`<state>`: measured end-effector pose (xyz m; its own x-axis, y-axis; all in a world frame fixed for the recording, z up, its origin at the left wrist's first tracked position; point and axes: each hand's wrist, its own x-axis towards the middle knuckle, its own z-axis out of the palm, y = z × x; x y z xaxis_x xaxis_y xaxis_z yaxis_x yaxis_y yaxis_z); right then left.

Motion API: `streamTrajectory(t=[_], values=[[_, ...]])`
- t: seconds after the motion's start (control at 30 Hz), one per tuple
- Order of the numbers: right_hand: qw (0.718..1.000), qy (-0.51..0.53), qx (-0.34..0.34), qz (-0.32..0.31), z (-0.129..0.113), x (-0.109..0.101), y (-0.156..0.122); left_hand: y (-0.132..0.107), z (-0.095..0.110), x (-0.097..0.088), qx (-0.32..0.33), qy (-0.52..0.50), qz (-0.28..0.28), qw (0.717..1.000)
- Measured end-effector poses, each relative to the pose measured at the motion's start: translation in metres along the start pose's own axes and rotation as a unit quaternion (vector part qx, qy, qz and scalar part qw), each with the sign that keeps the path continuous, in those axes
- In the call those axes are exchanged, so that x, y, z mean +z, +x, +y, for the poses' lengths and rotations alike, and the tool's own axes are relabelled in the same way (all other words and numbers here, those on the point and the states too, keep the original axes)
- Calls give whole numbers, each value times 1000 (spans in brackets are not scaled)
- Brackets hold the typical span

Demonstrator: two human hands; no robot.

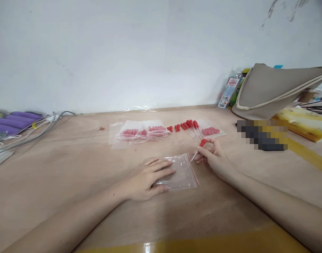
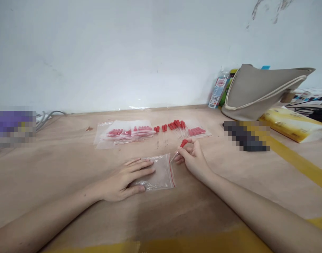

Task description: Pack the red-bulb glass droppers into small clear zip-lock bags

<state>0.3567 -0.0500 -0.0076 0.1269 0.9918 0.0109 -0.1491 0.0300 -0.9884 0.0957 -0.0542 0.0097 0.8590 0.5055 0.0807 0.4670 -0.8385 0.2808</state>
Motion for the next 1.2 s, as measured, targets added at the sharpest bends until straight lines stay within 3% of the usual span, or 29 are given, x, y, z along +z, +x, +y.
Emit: streamTrajectory(t=[0.07,0.17,0.37,0.53,0.7,0.83,1.1,1.2], values=[[999,23,24,-22,0,-3,0,0,1,1,-22,-11,15,1000],[994,12,44,-103,0,-10,0,1,2,3,-33,-21,32,999],[966,-91,-32,-239,-5,-19,-2,2,2,3,-28,-24,32,999],[949,-132,-70,-277,-10,-17,-4,2,0,3,-18,-21,30,999],[938,-98,-10,-332,-10,-12,-6,2,0,6,-13,-30,40,999],[935,-96,10,-341,-10,-15,-1,2,0,3,-14,-57,52,997],[959,-106,42,-258,-12,-28,17,1,-6,2,8,-86,58,995],[956,-125,50,-262,-11,-26,16,1,-6,3,8,-86,57,995]])
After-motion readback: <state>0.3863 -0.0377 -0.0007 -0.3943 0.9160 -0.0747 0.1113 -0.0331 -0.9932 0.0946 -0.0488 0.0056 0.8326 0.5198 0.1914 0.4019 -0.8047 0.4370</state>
